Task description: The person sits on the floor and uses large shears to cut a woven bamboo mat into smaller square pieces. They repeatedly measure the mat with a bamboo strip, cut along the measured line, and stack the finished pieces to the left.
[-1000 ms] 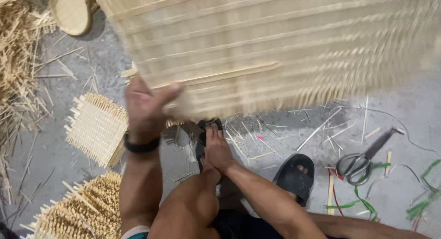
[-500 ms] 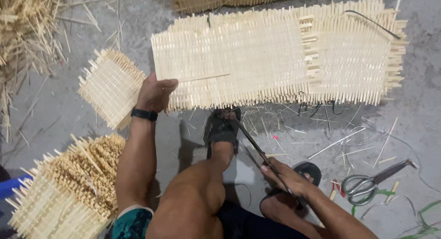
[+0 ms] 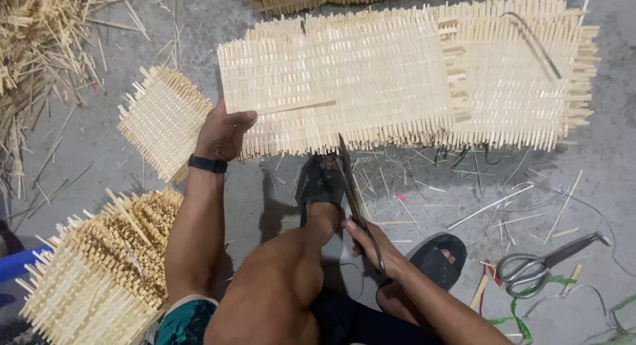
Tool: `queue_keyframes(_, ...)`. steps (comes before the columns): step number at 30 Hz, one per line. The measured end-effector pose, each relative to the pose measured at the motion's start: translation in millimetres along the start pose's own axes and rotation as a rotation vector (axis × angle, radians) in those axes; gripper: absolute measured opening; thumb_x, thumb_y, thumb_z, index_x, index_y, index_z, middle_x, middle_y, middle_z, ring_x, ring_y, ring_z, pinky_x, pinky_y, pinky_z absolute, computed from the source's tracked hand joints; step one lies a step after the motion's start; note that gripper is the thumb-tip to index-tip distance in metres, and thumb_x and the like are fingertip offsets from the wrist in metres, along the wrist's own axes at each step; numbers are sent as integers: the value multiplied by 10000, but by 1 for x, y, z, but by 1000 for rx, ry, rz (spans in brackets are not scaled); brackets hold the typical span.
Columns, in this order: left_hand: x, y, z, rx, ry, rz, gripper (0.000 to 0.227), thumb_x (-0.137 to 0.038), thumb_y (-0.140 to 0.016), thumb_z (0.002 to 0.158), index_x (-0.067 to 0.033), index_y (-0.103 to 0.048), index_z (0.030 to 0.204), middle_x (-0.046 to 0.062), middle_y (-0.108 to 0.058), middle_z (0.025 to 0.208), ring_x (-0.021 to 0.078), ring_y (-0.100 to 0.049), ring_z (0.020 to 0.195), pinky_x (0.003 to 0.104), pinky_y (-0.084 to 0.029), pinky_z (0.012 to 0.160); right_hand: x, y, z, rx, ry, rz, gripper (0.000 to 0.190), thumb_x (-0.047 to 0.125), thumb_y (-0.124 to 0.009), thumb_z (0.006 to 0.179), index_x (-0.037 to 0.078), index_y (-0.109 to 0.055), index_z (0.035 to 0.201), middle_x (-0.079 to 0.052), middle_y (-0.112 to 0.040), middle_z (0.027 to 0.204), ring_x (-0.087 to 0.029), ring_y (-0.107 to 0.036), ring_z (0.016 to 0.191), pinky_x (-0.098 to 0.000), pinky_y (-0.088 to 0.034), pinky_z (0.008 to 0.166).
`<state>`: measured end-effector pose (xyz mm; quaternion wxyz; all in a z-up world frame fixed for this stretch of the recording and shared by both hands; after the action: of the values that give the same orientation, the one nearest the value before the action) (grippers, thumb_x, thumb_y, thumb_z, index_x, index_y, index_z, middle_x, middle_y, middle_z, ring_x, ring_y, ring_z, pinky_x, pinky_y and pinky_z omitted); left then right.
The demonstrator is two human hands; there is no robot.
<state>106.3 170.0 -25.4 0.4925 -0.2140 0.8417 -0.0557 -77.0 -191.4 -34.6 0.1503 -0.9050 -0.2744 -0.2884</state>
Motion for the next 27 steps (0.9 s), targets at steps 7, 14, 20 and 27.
queue_keyframes(7, -7, 0, -3, -10, 23, -7, 552, 101, -638, 852, 9, -546, 1388, 105, -638, 1260, 203, -626, 1071, 333, -524, 940, 11, -4, -19, 22, 9, 20, 829, 722, -410, 897, 26, -602, 1304, -26, -488, 825, -157, -591, 780, -351, -550, 743)
queue_keyframes(14, -11, -3, 0, 6, 16, -13, 517, 113, -631, 859, 26, -566, 1364, 103, -667, 1225, 200, -644, 1040, 320, -537, 920, 0, -1, -18, 37, -12, 46, 820, 713, -409, 913, 23, -606, 1311, -48, -475, 812, -179, -567, 758, -359, -521, 736)
queue_keyframes(20, -11, 0, 4, -2, 38, -3, 523, 112, -636, 834, 23, -575, 1346, 101, -672, 1243, 189, -671, 1056, 302, -563, 929, -3, 3, -35, 39, 8, -1, 868, 763, -383, 860, 55, -591, 1317, -55, -570, 854, -189, -610, 781, -376, -540, 742)
queue_keyframes(27, -11, -6, -1, 33, 21, 15, 551, 129, -627, 848, 24, -555, 1384, 120, -649, 1280, 217, -646, 1101, 325, -555, 963, 37, 19, 11, -72, 46, -13, 816, 749, -408, 883, 24, -613, 1198, -82, -520, 845, -198, -586, 696, -376, -536, 675)
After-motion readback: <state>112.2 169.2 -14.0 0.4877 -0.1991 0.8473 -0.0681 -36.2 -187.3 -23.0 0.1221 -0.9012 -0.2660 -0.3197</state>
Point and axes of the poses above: each hand's wrist, its own z-axis towards the middle knuckle, its own y-axis out of the back of the hand, x = y × z, the point moved 7 cm from there along z, towards the middle knuckle
